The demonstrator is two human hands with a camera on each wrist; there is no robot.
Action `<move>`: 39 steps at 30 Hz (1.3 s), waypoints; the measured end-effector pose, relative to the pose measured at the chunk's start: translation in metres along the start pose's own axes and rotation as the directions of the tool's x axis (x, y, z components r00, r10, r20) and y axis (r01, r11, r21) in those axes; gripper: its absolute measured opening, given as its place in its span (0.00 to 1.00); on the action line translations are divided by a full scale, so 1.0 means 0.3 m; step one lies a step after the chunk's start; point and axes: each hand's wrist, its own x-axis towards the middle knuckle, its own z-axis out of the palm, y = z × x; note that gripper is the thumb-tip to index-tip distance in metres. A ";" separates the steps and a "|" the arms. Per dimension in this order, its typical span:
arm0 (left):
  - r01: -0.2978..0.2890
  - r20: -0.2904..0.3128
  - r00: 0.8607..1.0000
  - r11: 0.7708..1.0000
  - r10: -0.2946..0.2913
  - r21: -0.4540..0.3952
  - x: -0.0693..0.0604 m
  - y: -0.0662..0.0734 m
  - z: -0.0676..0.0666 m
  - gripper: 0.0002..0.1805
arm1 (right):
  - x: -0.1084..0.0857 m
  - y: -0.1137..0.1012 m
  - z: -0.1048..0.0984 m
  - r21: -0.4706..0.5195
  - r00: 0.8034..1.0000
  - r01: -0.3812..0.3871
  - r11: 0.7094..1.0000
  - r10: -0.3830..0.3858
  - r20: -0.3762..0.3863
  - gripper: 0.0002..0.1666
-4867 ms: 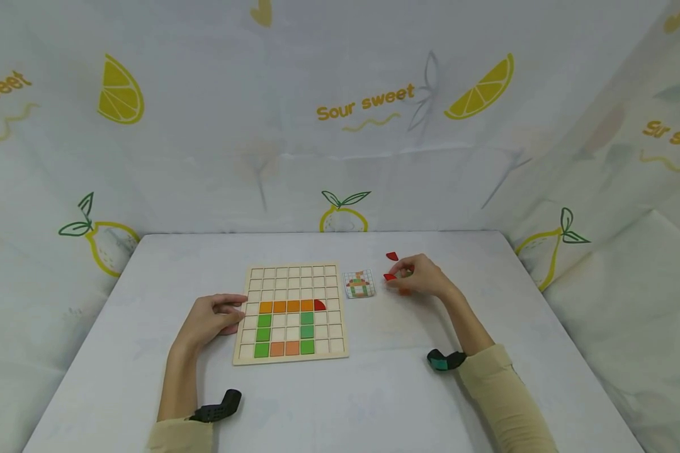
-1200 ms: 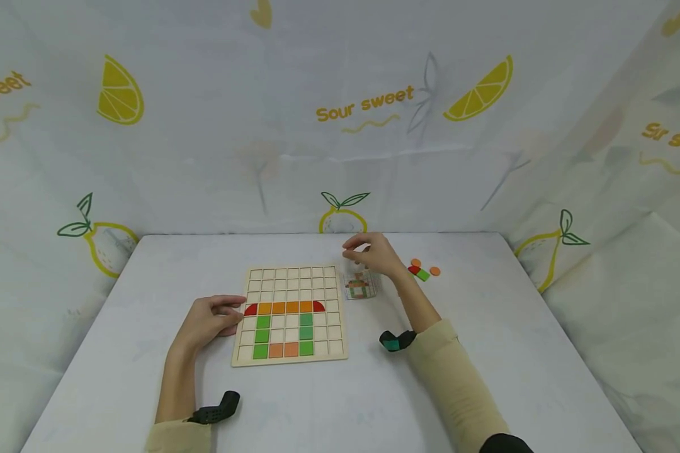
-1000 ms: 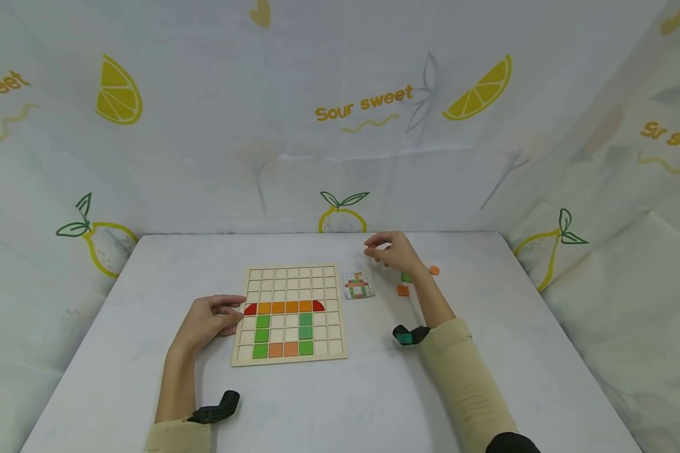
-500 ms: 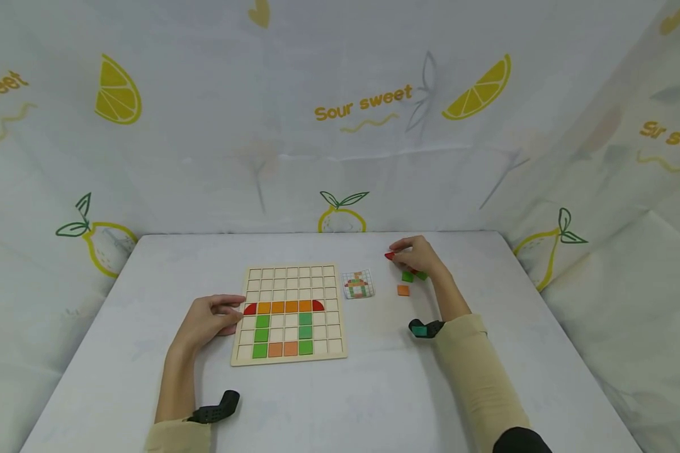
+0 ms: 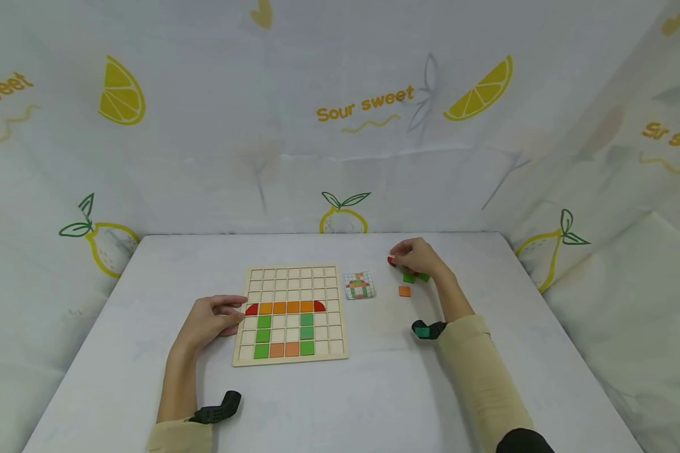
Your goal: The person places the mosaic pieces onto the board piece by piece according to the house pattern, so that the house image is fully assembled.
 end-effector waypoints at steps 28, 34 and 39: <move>-0.002 -0.015 1.000 1.000 0.002 0.002 -0.001 -0.002 0.000 0.24 | -0.012 0.022 0.006 -0.028 0.998 0.065 0.997 -0.065 0.021 0.15; -0.002 -0.013 1.000 1.000 0.002 0.004 0.002 -0.002 0.001 0.24 | -0.017 0.020 0.003 -0.007 0.995 0.096 0.995 -0.096 0.011 0.15; 0.002 -0.009 1.000 1.000 -0.002 -0.001 0.001 -0.003 0.001 0.24 | -0.019 0.012 0.011 0.001 0.989 0.145 0.989 -0.145 -0.012 0.14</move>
